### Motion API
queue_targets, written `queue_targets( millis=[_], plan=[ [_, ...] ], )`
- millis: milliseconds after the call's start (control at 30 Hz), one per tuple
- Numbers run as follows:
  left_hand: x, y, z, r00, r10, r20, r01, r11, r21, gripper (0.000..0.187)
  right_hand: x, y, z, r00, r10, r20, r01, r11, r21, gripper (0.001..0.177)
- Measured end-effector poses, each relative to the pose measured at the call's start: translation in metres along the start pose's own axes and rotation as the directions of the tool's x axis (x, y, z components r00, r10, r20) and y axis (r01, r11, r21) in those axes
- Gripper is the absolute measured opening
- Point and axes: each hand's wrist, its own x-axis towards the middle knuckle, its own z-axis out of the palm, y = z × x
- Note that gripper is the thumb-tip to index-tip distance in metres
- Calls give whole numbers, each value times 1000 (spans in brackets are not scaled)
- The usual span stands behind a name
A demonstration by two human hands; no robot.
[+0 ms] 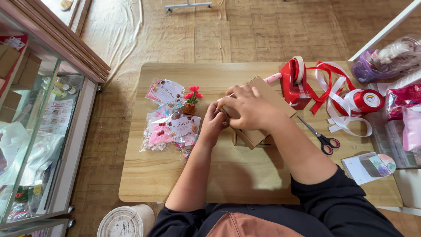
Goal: The person assembles a small cardboard box and then wipes several small packaged accessories with a baby wipe. The person handles hair clips, beads, and a small flower decoration, cleaning each item individually before placing them back on the table.
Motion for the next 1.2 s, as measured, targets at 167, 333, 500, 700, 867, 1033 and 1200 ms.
queue_targets(
  millis=[167, 333, 500, 700, 867, 1033, 1200],
  plan=[
    [-2, 2, 12, 998, -3, -69, 7, 999, 50, 41, -4, -2, -1, 997, -41, -62, 43, 999, 32, 54],
    [-4, 1, 22, 993, 24, -114, -20, 999, 31, 39, -4, -14, 8, 988, -89, -124, 81, 994, -69, 57],
    [-4, 3, 26, 997, -6, -74, 6, 1000, -2, 40, -4, -23, 9, 972, -137, -192, 96, 974, -207, 46],
    [-17, 15, 27, 1000, -16, -10, 18, 990, 137, 67, -13, -6, -27, 877, -237, -419, 128, 953, -273, 37],
    [-26, 30, 32, 1000, -5, -3, 5, 998, 57, 71, -37, 20, -69, 658, -291, -695, -158, 849, -505, 43],
    [-32, 40, 40, 1000, 20, 15, -20, 998, 57, 72, -76, 24, -95, 504, -129, -854, -408, 836, -367, 56],
    [-35, 36, 43, 988, 135, 80, -145, 980, 135, 68, -121, 24, -110, 488, 579, -653, -484, 802, 349, 30]
  ],
)
